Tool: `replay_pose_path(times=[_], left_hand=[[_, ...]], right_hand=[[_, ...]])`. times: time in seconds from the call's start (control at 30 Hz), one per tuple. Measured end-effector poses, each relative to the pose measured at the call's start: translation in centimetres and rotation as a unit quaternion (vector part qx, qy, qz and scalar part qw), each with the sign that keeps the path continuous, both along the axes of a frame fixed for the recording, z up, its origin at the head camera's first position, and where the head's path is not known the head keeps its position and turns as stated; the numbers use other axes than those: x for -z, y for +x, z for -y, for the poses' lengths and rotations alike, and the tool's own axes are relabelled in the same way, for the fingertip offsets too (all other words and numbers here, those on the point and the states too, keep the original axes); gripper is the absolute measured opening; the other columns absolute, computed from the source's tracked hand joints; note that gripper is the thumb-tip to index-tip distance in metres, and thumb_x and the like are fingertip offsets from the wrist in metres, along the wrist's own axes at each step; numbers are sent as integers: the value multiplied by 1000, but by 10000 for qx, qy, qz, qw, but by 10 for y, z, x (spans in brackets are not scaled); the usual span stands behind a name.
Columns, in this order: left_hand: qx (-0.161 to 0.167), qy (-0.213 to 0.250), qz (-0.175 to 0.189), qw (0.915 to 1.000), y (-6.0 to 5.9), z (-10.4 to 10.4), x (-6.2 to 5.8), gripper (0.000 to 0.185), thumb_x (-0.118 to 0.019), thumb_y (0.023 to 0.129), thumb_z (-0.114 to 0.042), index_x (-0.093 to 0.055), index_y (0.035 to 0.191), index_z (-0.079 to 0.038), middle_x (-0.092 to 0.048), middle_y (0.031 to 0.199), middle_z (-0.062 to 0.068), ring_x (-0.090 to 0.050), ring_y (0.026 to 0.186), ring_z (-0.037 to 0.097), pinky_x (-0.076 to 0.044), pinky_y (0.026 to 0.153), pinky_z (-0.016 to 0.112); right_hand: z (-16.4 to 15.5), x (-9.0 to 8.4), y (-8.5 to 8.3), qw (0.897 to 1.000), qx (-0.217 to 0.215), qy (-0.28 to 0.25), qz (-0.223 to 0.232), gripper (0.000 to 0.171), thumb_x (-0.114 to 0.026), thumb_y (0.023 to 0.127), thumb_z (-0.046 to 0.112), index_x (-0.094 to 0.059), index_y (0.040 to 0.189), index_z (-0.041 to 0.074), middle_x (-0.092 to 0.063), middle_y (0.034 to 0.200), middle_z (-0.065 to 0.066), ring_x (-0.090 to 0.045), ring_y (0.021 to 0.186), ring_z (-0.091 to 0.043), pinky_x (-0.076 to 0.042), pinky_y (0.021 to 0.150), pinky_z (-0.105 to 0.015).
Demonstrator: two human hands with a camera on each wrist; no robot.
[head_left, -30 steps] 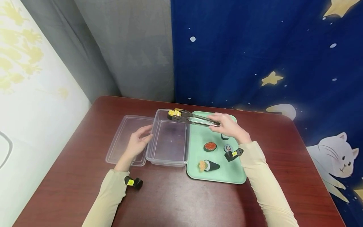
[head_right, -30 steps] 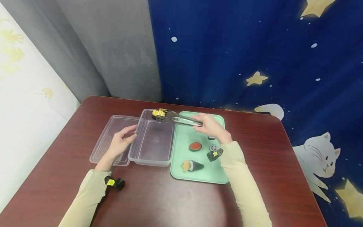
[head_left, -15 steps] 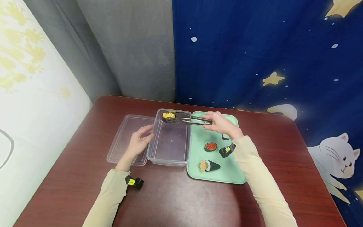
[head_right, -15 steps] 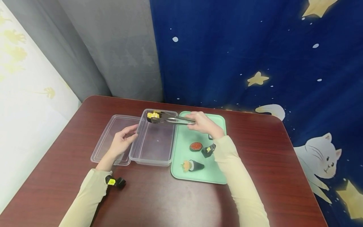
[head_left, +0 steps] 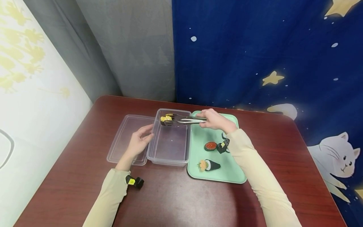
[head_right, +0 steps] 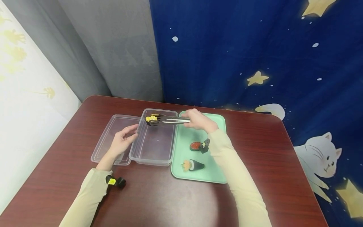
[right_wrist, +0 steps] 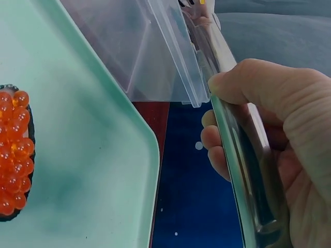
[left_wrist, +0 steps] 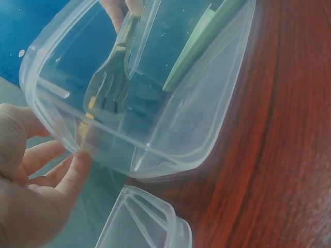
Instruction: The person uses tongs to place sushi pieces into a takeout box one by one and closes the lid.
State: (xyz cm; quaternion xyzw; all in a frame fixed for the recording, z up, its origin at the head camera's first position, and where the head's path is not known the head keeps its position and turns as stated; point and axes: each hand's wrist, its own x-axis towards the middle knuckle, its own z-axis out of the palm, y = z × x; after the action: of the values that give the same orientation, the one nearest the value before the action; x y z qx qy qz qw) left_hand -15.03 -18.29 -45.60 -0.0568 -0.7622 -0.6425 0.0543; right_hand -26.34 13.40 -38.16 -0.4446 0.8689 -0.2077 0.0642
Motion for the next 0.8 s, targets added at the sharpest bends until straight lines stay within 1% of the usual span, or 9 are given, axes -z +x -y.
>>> replay_pose_path(times=[0.1,0.2,0.3,0.37,0.43,0.53,0.63,0.73,0.8], left_hand=[[-4,-91,-67,9999,0,0,0,40,-58,87,8,-51,126,12,-49,130,27,-52,113,40,-49,87,15],[-4,-160,-37,9999,0,1,0,41,-58,87,8,-50,127,12,-48,130,27,-51,113,39,-49,88,16],[-9,-139,4,9999,1,0,-3,41,-58,87,9,-50,126,12,-48,130,28,-51,113,40,-49,87,15],[-8,-123,-3,9999,4,-2,-10,40,-57,86,11,-49,125,14,-47,130,30,-51,113,43,-49,87,15],[-7,-103,-13,9999,7,-5,-18,40,-56,86,12,-49,124,16,-47,129,32,-50,112,45,-49,86,13],[8,-146,-60,9999,11,-8,-27,39,-57,85,12,-48,123,19,-47,127,34,-50,111,47,-50,86,15],[15,-221,-57,9997,11,-8,-28,40,-57,85,11,-47,123,19,-47,127,34,-50,111,47,-50,86,16],[13,-251,-41,9997,11,-7,-27,40,-57,85,11,-48,123,19,-47,127,34,-50,111,45,-50,87,16],[14,-206,-8,9998,9,-6,-23,40,-57,85,11,-48,124,18,-47,128,33,-50,111,44,-50,86,15]], right_hand=[[3,-2,-2,9998,-4,178,-89,16,-65,75,7,-67,90,5,-55,73,-6,-41,62,-14,-37,54,-25],[7,-6,-2,9993,35,380,-47,24,-66,75,7,-68,98,3,-60,79,-10,-45,65,-18,-43,56,-29],[10,-10,-3,9984,62,555,93,36,-66,77,8,-66,112,-3,-65,96,-17,-58,80,-25,-52,69,-36],[12,-13,-3,9976,69,647,219,40,-65,79,8,-62,117,-6,-64,106,-21,-60,94,-31,-53,79,-40],[13,-14,-4,9975,43,682,185,42,-64,80,9,-61,120,-5,-63,111,-22,-59,103,-33,-53,84,-39],[16,-17,-4,9967,53,760,293,41,-64,80,10,-62,119,-3,-64,112,-20,-59,102,-30,-53,83,-37],[19,-20,-3,9951,101,903,388,39,-64,80,6,-63,117,-3,-64,112,-18,-59,95,-27,-52,78,-38],[21,-21,-2,9941,108,1019,342,38,-65,79,5,-63,117,-3,-64,113,-18,-60,95,-26,-52,79,-38],[23,-22,-2,9932,117,1113,332,39,-65,79,4,-63,117,-3,-64,114,-18,-60,99,-27,-52,82,-38]])
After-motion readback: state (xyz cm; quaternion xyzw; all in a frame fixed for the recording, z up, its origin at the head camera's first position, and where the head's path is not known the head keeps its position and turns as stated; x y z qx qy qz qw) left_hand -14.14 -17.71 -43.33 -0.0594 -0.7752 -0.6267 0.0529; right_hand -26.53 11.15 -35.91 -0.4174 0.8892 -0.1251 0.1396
